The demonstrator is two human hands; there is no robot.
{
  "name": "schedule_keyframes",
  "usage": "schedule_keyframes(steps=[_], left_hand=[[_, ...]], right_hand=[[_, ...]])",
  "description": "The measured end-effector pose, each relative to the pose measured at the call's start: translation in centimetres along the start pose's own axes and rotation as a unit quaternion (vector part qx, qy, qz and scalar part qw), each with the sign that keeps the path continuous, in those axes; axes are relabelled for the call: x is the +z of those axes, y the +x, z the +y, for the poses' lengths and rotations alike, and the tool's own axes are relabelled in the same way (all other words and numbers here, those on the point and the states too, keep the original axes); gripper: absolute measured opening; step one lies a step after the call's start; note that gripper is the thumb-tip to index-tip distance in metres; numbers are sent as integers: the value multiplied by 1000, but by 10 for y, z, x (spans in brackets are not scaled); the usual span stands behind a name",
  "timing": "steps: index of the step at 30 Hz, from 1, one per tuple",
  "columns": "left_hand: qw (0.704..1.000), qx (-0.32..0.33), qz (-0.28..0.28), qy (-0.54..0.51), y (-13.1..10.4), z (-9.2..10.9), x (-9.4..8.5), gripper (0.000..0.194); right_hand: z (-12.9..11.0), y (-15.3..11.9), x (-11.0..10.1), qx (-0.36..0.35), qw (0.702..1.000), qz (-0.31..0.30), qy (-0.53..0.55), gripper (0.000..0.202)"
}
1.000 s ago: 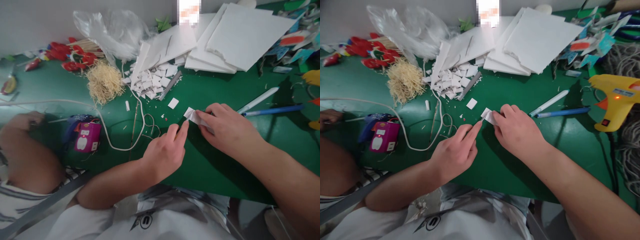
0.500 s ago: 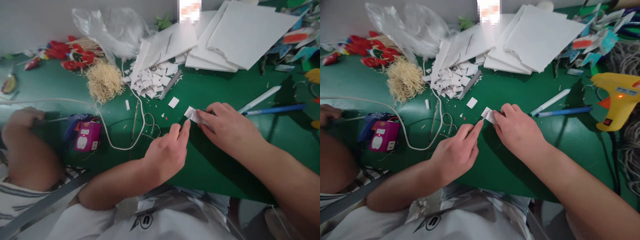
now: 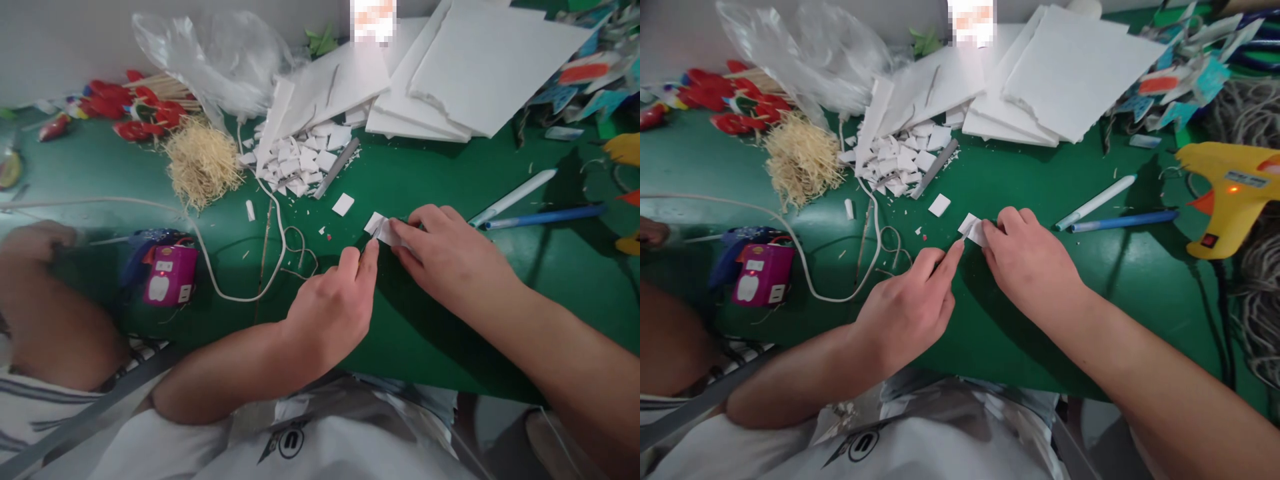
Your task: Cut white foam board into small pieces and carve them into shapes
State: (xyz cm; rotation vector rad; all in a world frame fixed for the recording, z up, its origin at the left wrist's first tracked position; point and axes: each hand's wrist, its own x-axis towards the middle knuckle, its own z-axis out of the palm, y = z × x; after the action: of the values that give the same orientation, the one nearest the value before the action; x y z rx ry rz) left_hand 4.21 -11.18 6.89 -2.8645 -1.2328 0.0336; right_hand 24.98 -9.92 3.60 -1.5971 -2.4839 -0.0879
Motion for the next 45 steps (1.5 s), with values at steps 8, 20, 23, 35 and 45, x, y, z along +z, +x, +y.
schedule_keyframes(steps=[8, 20, 23, 35, 45], left_hand=[[999, 6, 21, 31, -6, 3, -2, 59], [998, 37, 42, 41, -21, -2, 0, 53], [997, 34, 40, 49, -25, -1, 1, 53], [999, 41, -2, 32, -32, 3, -10, 53], [873, -150, 127, -446, 23, -38, -2, 19]], right_hand=[[-8, -1, 0, 21, 999, -31, -13, 33], [-9, 0, -2, 29, 999, -34, -14, 28], [-9, 0, -1, 30, 999, -40, -11, 30], [5, 3, -3, 57, 998, 8, 15, 24], [12, 6, -16, -39, 990, 137, 24, 43]])
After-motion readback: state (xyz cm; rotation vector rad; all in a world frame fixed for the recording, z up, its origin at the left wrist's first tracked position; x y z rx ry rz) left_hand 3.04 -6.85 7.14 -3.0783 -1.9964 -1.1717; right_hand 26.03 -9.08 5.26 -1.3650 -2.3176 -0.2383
